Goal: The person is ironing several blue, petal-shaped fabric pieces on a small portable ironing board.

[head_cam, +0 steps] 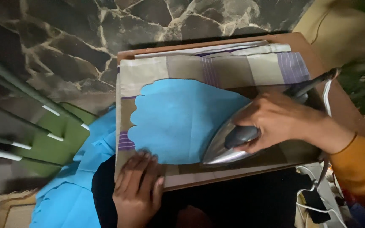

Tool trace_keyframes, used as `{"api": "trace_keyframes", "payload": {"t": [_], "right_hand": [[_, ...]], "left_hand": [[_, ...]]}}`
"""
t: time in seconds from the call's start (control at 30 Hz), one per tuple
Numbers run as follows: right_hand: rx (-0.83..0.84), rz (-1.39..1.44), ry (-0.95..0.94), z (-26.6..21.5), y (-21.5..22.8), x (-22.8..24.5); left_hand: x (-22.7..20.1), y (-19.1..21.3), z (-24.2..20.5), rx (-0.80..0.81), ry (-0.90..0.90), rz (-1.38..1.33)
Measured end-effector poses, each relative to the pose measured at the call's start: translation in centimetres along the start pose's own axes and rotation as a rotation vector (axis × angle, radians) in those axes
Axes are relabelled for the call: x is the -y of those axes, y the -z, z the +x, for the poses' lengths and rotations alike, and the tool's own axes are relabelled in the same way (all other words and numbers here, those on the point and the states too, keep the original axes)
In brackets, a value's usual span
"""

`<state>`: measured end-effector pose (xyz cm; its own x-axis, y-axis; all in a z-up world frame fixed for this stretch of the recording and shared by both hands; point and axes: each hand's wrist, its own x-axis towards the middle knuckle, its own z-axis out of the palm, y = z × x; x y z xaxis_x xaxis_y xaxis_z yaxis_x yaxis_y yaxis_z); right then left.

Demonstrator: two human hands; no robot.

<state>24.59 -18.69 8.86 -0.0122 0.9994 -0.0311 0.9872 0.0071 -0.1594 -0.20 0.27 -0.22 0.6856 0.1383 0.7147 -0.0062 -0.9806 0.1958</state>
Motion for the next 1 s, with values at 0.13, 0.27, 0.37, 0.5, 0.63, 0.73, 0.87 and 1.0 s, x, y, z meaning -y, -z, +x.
{"api": "trace_keyframes", "payload": {"t": [0.13,0.27,0.37,0.5,0.63,0.73,0.87,1.0], "right_hand": [[-0.069,0.112,-0.099,-1.3,-0.9,-2.7],[-0.054,-0.228,-0.442,-1.2,1.0,-2.4],[0.040,-0.228,-0.472,0.3,1.2,-0.2],[0.005,-0.224,-0.357,3.6,1.0,2.9],[0.047,-0.276,-0.394,7.8,0.9,5.9],[-0.015,-0.309,-0.350,10.8,0.4,7.6],[-0.079,-0.340,-0.333,14.6,-0.8,9.2],[-0.178,-0.363,-0.282,15.7,-1.1,9.5]], "left_hand": [[0.1,0.2,-0.4,0.027,0.031,-0.006],[-0.1,0.2,-0.4,-0.018,0.048,-0.012],[-0.1,0.3,-0.3,-0.037,0.047,-0.039],[0.0,0.6,-0.8,0.015,0.092,-0.050],[0.3,0.9,-1.6,-0.038,0.139,-0.013],[0.6,1.4,-2.0,-0.092,0.166,0.009],[0.8,1.4,-2.5,-0.110,0.159,-0.057],[0.8,1.3,-2.9,-0.157,0.183,-0.102]]}}
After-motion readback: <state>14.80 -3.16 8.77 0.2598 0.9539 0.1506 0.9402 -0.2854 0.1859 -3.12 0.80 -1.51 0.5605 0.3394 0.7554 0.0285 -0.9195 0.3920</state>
